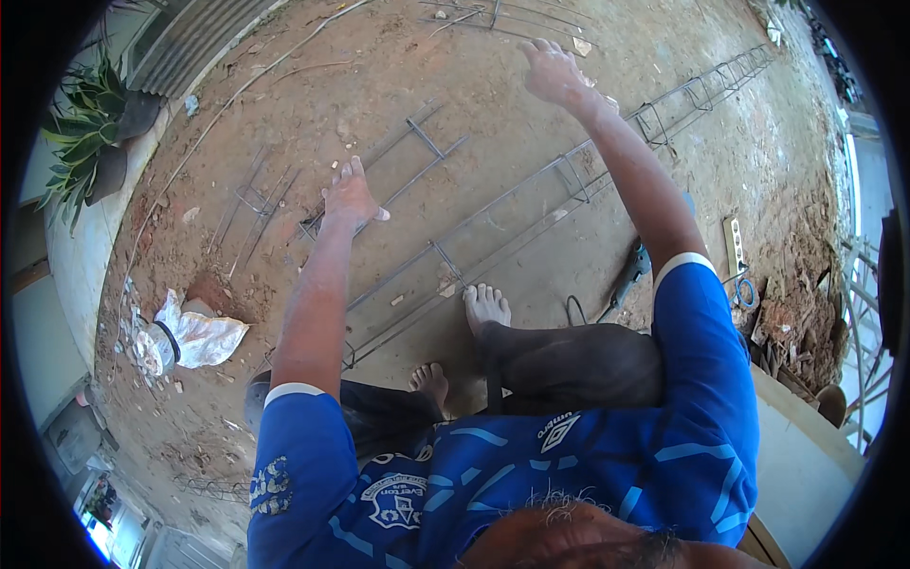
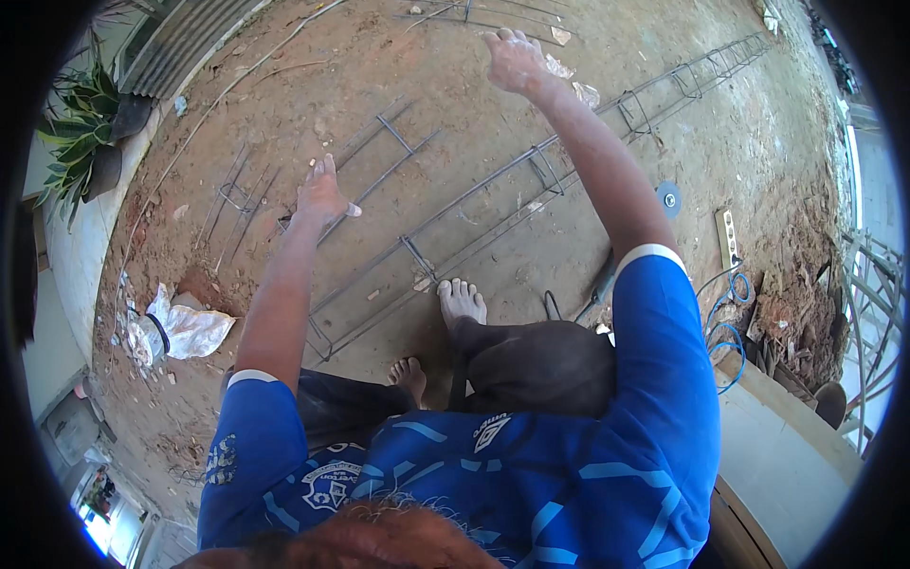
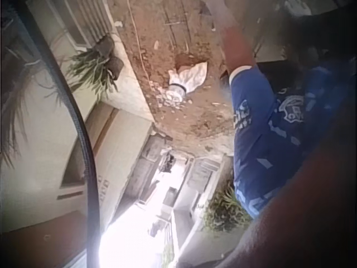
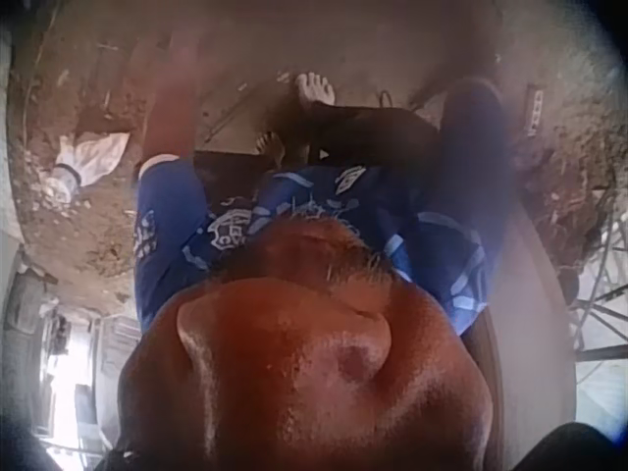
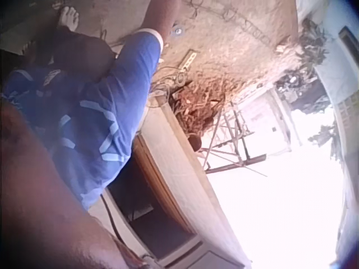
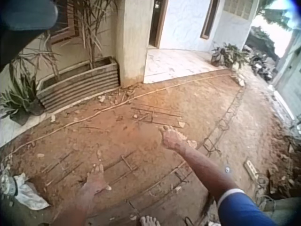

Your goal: The person uses a tape measure to check the length of a rebar structure on the ground and manipulates the metal rods by hand to align and position them.

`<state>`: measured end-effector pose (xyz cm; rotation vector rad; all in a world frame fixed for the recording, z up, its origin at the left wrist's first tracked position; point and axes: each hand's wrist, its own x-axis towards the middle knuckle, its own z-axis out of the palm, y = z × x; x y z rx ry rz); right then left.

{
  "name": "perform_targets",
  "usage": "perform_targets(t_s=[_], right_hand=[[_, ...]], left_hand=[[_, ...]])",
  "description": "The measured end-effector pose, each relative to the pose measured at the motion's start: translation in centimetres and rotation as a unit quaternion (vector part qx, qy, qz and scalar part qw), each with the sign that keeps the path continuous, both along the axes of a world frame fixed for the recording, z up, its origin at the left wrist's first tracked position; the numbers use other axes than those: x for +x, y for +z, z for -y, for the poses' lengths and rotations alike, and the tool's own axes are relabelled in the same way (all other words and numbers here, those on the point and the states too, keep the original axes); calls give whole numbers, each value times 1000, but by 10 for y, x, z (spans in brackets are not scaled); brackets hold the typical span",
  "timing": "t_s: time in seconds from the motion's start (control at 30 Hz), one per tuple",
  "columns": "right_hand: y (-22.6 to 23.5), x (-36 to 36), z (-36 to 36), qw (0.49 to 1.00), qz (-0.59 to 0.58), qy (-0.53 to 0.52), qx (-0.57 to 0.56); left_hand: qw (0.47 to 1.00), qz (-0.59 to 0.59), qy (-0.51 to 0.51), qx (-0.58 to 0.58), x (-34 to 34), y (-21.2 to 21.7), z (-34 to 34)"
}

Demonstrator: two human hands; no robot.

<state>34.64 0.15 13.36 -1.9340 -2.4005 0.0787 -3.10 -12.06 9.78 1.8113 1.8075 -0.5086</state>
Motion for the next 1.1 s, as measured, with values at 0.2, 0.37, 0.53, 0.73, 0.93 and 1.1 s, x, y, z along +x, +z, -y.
perform_targets(t_s=[0.2,0.37,0.53,0.73,0.93,1.1], right_hand=[[-47,-13,-106,988,32,-137,-61],[-94,14,-157,970,74,-194,-125],[-93,-12,-155,981,137,-95,-99],[-77,-19,-139,992,105,5,-73],[-18,-39,-90,995,32,88,-41],[6,-97,-42,988,6,136,-74]], left_hand=[[1000,-1,-1,-5,-4,-6,-1],[1000,18,8,6,-9,-10,-3],[999,20,29,11,-16,-17,9],[999,31,31,18,-14,-16,6],[995,86,-6,50,17,-11,10],[989,52,-54,124,37,-16,28]])
